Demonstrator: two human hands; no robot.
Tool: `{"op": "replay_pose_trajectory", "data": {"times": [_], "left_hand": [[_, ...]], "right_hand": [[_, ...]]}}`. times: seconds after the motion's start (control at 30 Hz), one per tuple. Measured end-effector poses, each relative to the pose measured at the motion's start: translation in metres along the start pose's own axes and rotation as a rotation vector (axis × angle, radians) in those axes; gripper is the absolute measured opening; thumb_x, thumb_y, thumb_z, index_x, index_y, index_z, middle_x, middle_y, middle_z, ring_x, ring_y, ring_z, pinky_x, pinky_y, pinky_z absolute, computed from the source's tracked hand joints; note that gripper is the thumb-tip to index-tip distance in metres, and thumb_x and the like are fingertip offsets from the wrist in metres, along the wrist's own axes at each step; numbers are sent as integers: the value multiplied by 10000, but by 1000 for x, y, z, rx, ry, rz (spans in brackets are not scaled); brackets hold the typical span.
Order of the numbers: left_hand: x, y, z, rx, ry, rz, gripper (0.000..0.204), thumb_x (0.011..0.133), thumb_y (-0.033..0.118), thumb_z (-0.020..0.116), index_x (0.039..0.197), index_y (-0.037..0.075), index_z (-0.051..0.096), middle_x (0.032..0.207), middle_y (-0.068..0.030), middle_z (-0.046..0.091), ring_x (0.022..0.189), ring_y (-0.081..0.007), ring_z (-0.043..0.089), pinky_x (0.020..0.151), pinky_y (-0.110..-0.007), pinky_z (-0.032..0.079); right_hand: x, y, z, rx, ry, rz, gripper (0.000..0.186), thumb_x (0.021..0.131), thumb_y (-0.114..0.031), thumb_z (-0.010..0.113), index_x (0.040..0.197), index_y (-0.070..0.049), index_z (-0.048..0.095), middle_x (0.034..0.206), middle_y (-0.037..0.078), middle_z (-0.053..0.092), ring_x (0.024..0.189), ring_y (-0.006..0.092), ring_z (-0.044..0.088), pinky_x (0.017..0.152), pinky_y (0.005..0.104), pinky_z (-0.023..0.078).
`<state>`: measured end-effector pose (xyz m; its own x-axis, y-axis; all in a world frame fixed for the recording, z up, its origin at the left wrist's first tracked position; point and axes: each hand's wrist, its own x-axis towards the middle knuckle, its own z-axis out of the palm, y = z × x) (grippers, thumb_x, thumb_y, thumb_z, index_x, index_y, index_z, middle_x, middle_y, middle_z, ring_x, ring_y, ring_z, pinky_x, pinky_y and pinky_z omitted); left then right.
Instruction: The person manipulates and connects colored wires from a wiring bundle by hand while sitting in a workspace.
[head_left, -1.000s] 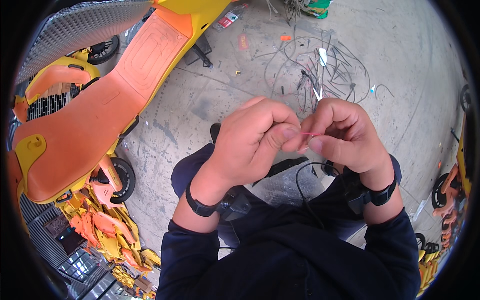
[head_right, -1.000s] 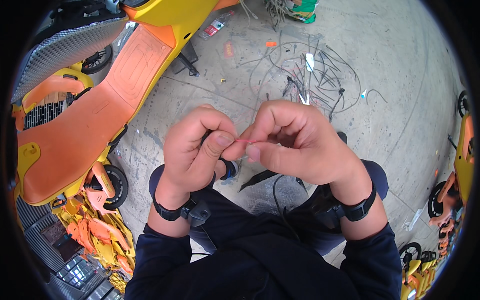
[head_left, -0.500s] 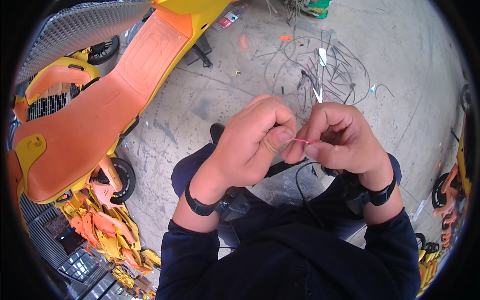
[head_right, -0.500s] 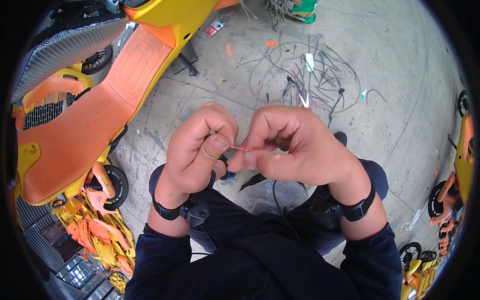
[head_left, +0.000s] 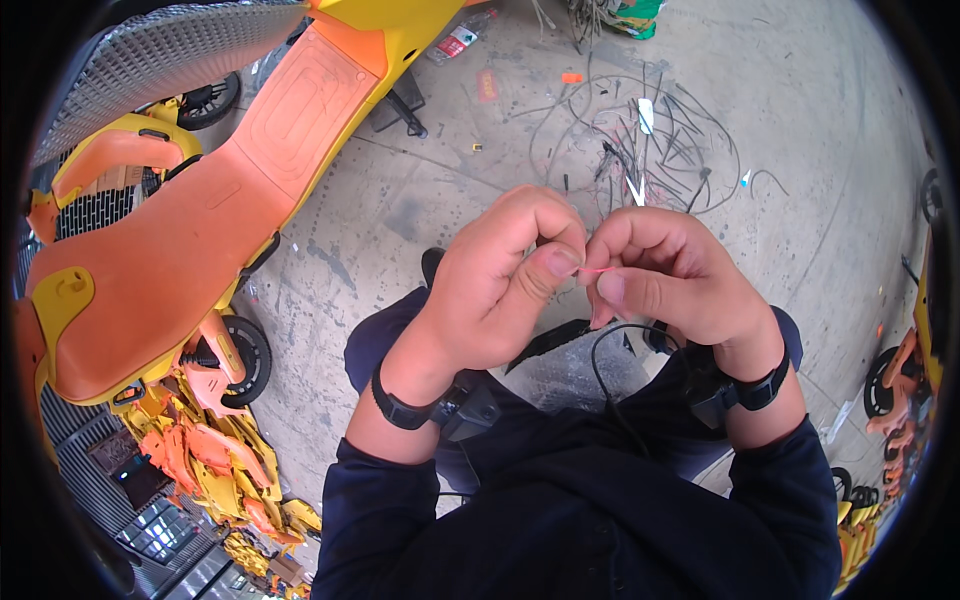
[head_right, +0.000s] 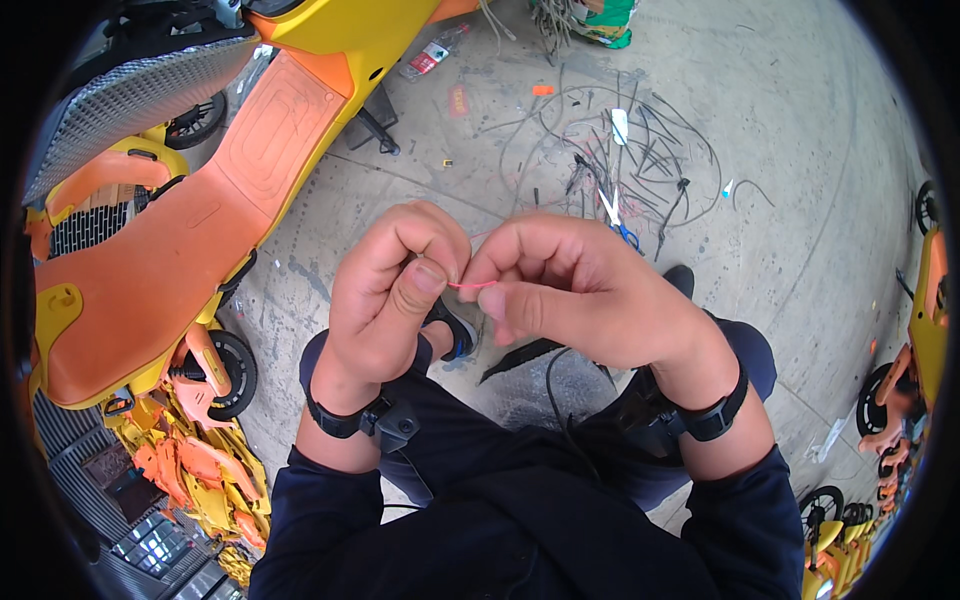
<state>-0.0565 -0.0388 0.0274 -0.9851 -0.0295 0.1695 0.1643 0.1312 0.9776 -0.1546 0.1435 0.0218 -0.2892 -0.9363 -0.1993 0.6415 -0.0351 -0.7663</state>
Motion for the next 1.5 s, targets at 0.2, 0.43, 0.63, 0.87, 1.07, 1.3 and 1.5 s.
{"op": "replay_pose_trajectory", "data": {"times": [0.2, 0.43, 0.63, 0.87, 1.07, 1.3, 1.5], "left_hand": [[1, -2, 0, 28, 14, 40, 112, 941, 124, 537, 883, 28, 538, 835, -73, 552, 752, -182, 523, 702, -280, 431], [4, -3, 1, 193, 39, 102, 86, 916, 117, 559, 868, 48, 544, 785, -62, 562, 725, -236, 542, 698, -321, 445], [6, -5, 3, 315, 99, 166, 71, 880, 107, 589, 857, 55, 547, 779, -75, 571, 722, -270, 556, 694, -342, 448], [9, -3, 2, 588, 135, 350, 71, 835, 73, 610, 861, 64, 545, 779, -72, 583, 707, -295, 568, 694, -356, 453], [10, -4, 4, 577, 119, 384, 63, 851, 88, 601, 855, 66, 542, 779, -71, 583, 717, -293, 572, 695, -359, 455], [5, -7, 2, 393, 73, 225, 120, 920, 164, 571, 875, 54, 551, 798, -79, 583, 729, -288, 563, 708, -345, 456], [-1, -1, 1, 29, 108, -14, 143, 955, 167, 540, 910, 31, 548, 831, -63, 577, 756, -158, 563, 720, -272, 453]], "right_hand": [[3, 7, -5, -31, -58, -145, 103, 929, -66, 577, 994, -4, 628, 954, 35, 632, 789, 93, 603, 723, 239, 501], [4, 0, -3, 270, -10, 22, 102, 927, -67, 551, 965, 23, 579, 957, 175, 681, 832, 200, 674, 694, 294, 544], [4, -4, -3, 274, 119, 174, 113, 936, -87, 547, 972, 19, 562, 936, 209, 686, 631, 198, 678, 493, 255, 526], [4, -8, -1, 316, 101, 205, 104, 931, -94, 567, 950, 8, 561, 821, 161, 669, 433, 131, 550, 377, 229, 430], [1, -5, -8, 401, -3, 184, 66, 903, -55, 530, 927, 3, 550, 798, 166, 661, 442, 146, 566, 372, 225, 424], [0, -6, -2, 371, -97, 301, 68, 888, -55, 507, 907, -8, 551, 797, 179, 668, 484, 164, 619, 361, 217, 427], [-3, -12, 1, 46, -95, 221, 89, 905, -63, 482, 897, -16, 557, 778, 112, 667, 535, 118, 617, 422, 206, 449]]}}
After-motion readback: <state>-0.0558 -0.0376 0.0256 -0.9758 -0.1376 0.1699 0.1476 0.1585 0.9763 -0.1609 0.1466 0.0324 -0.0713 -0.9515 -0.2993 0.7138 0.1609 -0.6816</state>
